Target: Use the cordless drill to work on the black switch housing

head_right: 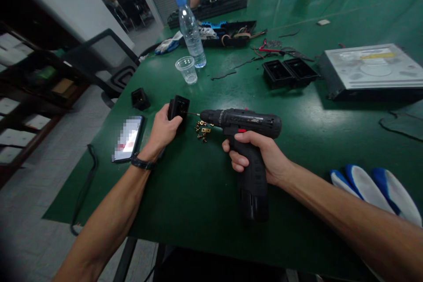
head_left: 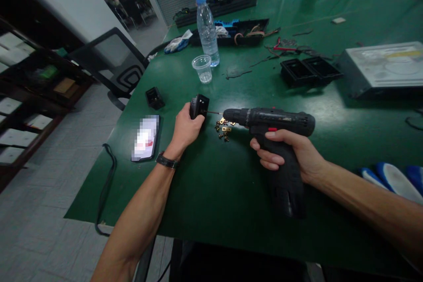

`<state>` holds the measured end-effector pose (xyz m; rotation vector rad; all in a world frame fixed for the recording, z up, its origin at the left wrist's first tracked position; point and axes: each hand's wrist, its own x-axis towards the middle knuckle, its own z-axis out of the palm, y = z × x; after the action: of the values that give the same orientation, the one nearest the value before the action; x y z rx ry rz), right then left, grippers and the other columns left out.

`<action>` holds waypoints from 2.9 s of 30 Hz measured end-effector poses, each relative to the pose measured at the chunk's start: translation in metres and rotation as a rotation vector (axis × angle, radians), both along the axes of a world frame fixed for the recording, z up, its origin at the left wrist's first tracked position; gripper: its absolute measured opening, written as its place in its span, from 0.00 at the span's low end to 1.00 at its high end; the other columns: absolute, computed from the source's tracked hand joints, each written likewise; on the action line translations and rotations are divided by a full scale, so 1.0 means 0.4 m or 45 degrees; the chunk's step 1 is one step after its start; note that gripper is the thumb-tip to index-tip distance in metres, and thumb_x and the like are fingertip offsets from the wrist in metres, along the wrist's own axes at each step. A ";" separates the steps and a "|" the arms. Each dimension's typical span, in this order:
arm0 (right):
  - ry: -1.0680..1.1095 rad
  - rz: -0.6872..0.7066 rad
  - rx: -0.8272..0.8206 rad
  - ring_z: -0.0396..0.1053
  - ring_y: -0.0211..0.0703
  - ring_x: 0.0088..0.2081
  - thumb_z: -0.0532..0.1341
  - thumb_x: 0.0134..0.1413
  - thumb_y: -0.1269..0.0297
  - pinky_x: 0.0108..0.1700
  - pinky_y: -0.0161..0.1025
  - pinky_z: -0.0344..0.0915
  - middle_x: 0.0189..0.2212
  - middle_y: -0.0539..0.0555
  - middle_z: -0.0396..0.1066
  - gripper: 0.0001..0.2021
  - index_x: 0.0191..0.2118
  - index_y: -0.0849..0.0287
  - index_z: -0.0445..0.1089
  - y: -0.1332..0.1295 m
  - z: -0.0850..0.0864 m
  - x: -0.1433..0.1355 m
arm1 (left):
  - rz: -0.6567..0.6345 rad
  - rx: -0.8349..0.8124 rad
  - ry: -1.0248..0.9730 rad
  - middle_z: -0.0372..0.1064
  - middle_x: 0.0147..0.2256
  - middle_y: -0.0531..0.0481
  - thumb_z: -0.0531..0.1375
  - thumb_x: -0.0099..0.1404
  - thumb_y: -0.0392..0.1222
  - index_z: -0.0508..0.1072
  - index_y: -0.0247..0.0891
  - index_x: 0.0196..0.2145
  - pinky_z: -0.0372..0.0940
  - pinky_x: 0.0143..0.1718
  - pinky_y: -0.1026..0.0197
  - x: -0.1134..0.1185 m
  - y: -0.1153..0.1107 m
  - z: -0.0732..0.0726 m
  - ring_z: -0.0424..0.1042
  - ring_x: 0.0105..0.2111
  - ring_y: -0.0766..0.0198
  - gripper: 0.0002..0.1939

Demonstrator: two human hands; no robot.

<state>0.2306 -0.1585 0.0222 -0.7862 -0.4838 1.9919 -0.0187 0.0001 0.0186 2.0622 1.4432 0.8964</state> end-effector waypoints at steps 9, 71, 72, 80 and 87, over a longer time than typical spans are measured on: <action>-0.013 -0.020 0.002 0.51 0.38 0.19 0.56 0.60 0.61 0.24 0.38 0.54 0.15 0.47 0.55 0.12 0.36 0.63 0.72 0.002 0.004 -0.003 | -0.010 0.000 -0.019 0.68 0.33 0.49 0.57 0.57 0.38 0.71 0.35 0.42 0.59 0.33 0.59 0.002 0.000 -0.001 0.64 0.31 0.62 0.14; 0.128 -0.001 -0.039 0.53 0.36 0.19 0.54 0.62 0.62 0.25 0.34 0.54 0.15 0.49 0.57 0.16 0.36 0.69 0.74 0.005 0.002 0.000 | -0.037 -0.007 -0.039 0.70 0.36 0.48 0.58 0.57 0.37 0.71 0.34 0.45 0.60 0.35 0.60 -0.005 0.005 -0.008 0.65 0.32 0.62 0.17; 0.128 -0.002 -0.039 0.52 0.36 0.19 0.53 0.62 0.62 0.25 0.34 0.54 0.15 0.49 0.57 0.16 0.36 0.69 0.74 0.005 0.001 0.001 | -0.032 -0.010 -0.034 0.70 0.35 0.48 0.58 0.57 0.37 0.72 0.34 0.45 0.60 0.34 0.60 -0.005 0.004 -0.007 0.65 0.32 0.62 0.16; 0.076 -0.005 -0.061 0.52 0.37 0.19 0.55 0.61 0.61 0.24 0.36 0.53 0.15 0.48 0.55 0.13 0.36 0.66 0.72 0.003 0.006 -0.002 | -0.019 -0.006 -0.026 0.68 0.33 0.49 0.58 0.56 0.37 0.71 0.35 0.41 0.58 0.33 0.60 0.000 -0.004 0.005 0.63 0.30 0.63 0.14; 0.061 -0.004 -0.050 0.52 0.38 0.19 0.55 0.61 0.61 0.24 0.37 0.52 0.15 0.48 0.55 0.14 0.36 0.66 0.73 0.002 0.002 0.001 | -0.020 0.012 -0.022 0.69 0.34 0.48 0.58 0.57 0.37 0.71 0.35 0.42 0.59 0.35 0.60 0.001 -0.005 0.002 0.64 0.32 0.62 0.14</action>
<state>0.2311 -0.1577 0.0230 -0.7614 -0.4167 2.0177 -0.0185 -0.0019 0.0195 2.0649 1.4146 0.9143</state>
